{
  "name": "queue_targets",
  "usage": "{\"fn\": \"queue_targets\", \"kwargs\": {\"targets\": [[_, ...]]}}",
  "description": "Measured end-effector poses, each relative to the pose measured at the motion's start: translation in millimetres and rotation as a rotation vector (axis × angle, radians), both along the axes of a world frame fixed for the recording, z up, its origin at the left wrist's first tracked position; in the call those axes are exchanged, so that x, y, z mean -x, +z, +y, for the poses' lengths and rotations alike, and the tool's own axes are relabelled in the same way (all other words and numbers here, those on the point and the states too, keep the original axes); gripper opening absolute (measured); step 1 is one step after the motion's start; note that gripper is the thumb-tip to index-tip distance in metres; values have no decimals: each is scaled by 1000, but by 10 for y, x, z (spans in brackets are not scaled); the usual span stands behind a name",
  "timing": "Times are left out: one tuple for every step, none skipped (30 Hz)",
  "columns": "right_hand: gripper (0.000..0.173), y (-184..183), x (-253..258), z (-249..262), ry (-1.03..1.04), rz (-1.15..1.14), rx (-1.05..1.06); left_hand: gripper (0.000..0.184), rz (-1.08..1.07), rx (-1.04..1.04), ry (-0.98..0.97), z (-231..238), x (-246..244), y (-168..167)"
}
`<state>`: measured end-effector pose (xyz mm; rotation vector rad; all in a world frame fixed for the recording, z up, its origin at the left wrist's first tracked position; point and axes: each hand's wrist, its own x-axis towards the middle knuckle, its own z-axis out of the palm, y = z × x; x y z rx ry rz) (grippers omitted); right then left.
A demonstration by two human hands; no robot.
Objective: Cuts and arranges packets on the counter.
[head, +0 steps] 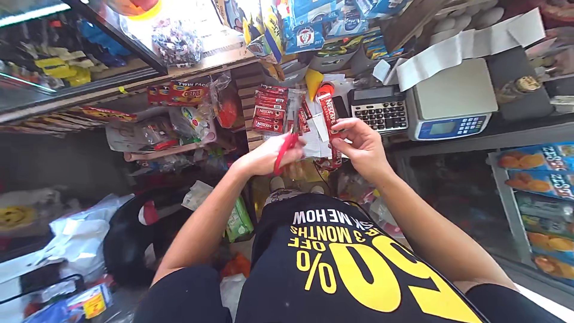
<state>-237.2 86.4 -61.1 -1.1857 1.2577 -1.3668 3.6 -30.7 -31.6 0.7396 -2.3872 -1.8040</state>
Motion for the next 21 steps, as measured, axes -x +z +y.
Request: {"fn": "queue_targets", "kwargs": {"targets": [[32, 15, 3, -18, 5, 22, -13, 31, -170, 90, -115, -33, -66, -4], [35, 25, 7, -29, 19, 45, -27, 29, -337, 170, -224, -41, -98, -24], [38, 37, 6, -37, 45, 68, -43, 30, -495, 234, -322, -32, -97, -24], [41, 51, -7, -46, 74, 92, -59, 32, -604, 286, -392, -17, -76, -2], [41, 57, -27, -56, 98, 112, -68, 33, -672, 333, -438, -5, -46, 31], [41, 57, -50, -67, 116, 133, -70, 33, -712, 372, -467, -1, -8, 65], [41, 59, -71, -77, 131, 155, -67, 32, -731, 412, -488, -6, 32, 89], [41, 65, -92, -88, 141, 171, -65, 31, -747, 450, -508, -17, 71, 103], [41, 71, -108, -100, 152, 185, -67, 31, -762, 490, -529, -29, 104, 107], [41, 80, -124, -114, 166, 191, -74, 31, -773, 521, -547, -39, 131, 106], [40, 88, -138, -127, 180, 192, -82, 31, -778, 538, -559, -50, 147, 106], [40, 88, -150, -139, 192, 193, -83, 31, -782, 543, -569, -61, 152, 109], [40, 83, -160, -151, 199, 193, -79, 30, -772, 543, -568, -72, 141, 104], [41, 83, -169, -165, 204, 195, -79, 30, -752, 539, -561, -82, 118, 97], [41, 85, -180, -182, 207, 200, -81, 31, -728, 533, -550, -90, 89, 97], [41, 83, -192, -198, 206, 204, -81, 30, -713, 522, -542, -97, 67, 105], [43, 77, -196, -215, 207, 209, -82, 29, -699, 512, -536, -100, 49, 108], [45, 70, -195, -231, 208, 212, -88, 30, -682, 501, -526, -99, 31, 92], [49, 60, -194, -245, 200, 204, -96, 31, -653, 482, -506, -94, 5, 55], [52, 50, -197, -254, 183, 187, -106, 32, -601, 447, -464, -78, -25, 1], [56, 44, -196, -255, 161, 164, -127, 31, -507, 384, -392, -48, -58, -78]]}}
